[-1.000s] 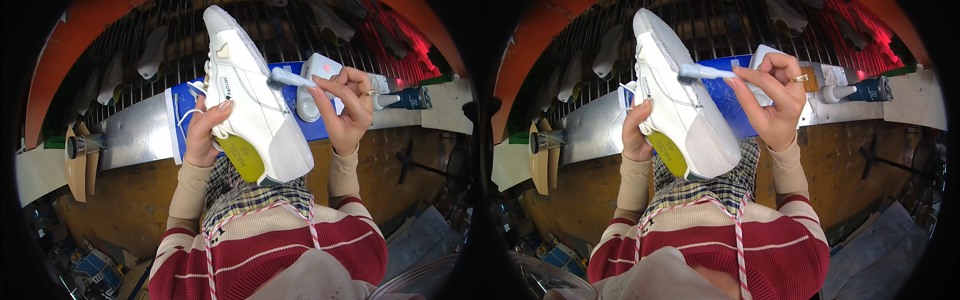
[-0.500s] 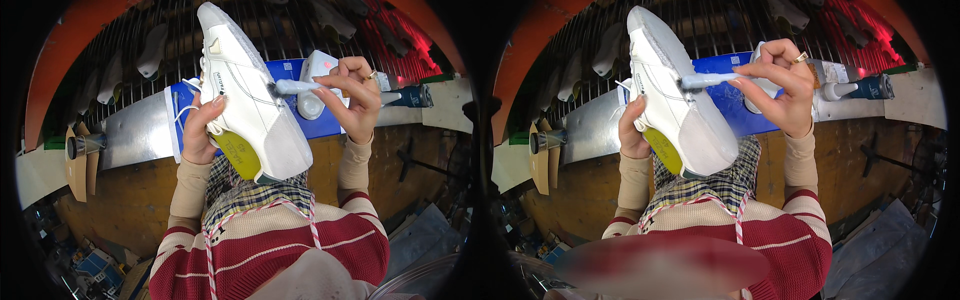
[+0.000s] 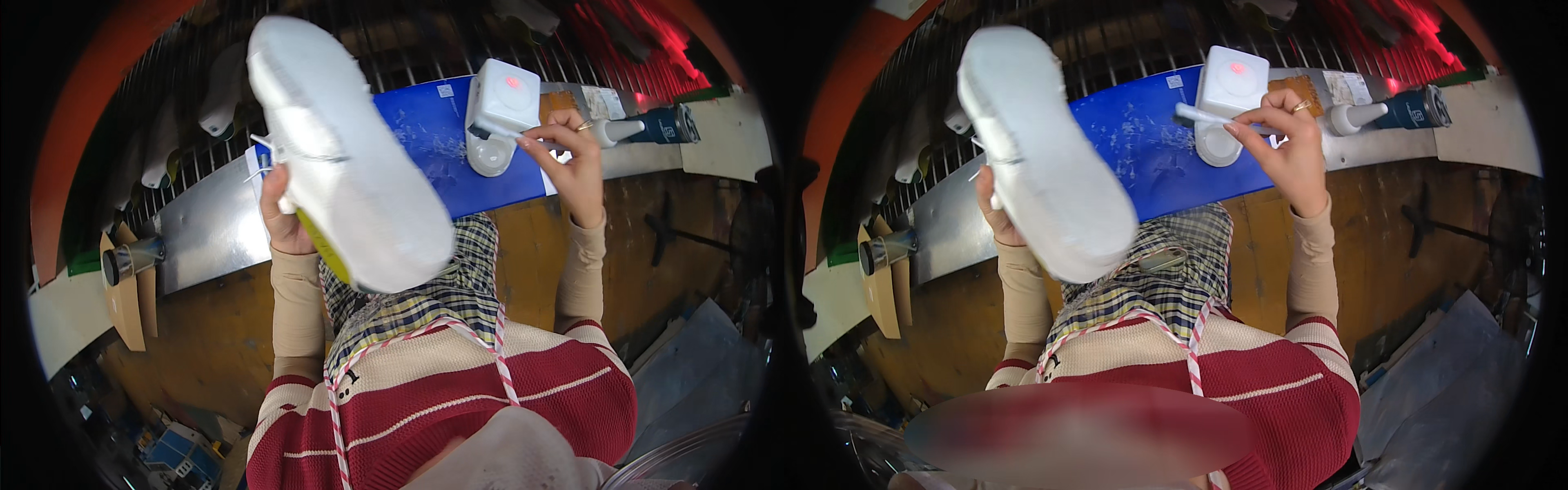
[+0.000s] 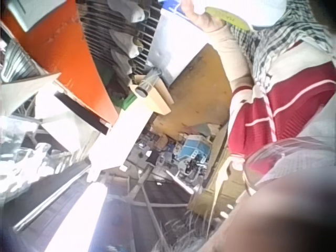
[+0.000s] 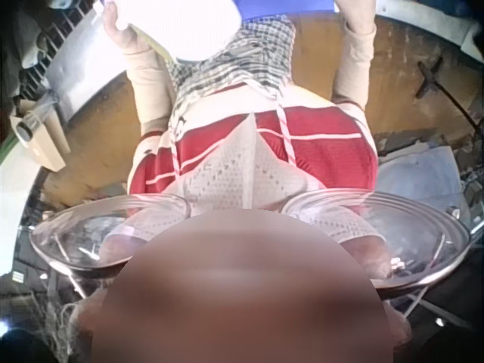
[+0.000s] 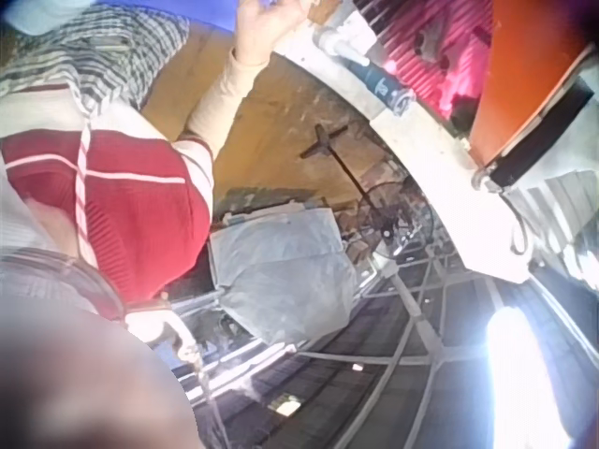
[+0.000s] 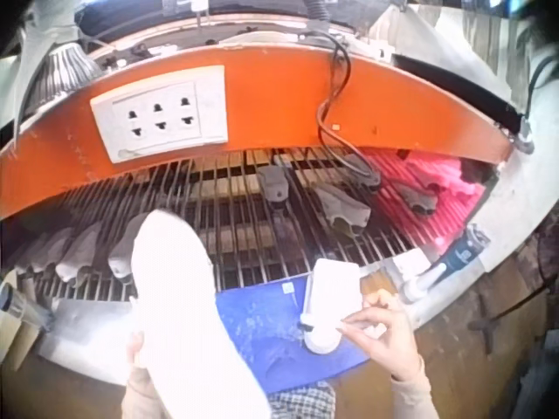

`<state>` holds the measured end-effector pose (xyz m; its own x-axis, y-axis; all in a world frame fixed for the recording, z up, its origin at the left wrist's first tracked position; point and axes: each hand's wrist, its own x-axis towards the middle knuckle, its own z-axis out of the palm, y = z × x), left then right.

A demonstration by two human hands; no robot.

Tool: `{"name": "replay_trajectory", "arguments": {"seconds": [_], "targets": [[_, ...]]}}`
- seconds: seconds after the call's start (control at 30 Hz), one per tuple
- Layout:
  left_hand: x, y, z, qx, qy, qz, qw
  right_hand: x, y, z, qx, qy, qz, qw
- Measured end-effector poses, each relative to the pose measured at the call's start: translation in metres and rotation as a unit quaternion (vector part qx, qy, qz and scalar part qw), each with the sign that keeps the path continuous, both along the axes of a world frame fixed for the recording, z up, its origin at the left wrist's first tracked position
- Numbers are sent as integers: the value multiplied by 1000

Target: The person repeatedly brushes a white sneaker with a small brush, dipping it into a white paste on a blue mat. They rotate the shoe to clean different sides and the sole, then place it on a drying rack and pick up another shoe to continue brushing.

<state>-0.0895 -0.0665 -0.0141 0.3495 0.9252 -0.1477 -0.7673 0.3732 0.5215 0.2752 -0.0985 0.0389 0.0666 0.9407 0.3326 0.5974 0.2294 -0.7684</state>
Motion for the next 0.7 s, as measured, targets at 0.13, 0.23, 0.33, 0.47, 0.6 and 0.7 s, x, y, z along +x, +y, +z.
{"name": "replay_trajectory", "arguments": {"seconds": [0.13,0.23,0.33,0.47,0.6,0.7], "targets": [[-3,3,-21,-2,-65,42,997,11,-20,-55,11,-222,-108,969],[-3,7,-28,-48,32,80,995,7,-30,-88,10,-303,-157,940],[-3,-1,-30,-65,64,85,992,5,-35,-99,4,-289,-163,943],[-2,-9,-30,-73,88,78,990,14,-44,-83,40,-187,-172,966],[6,-4,-22,-74,123,53,988,29,-50,-75,-73,10,-187,980],[18,0,-14,-38,-13,0,999,28,-47,-90,-317,295,-191,881]]}}
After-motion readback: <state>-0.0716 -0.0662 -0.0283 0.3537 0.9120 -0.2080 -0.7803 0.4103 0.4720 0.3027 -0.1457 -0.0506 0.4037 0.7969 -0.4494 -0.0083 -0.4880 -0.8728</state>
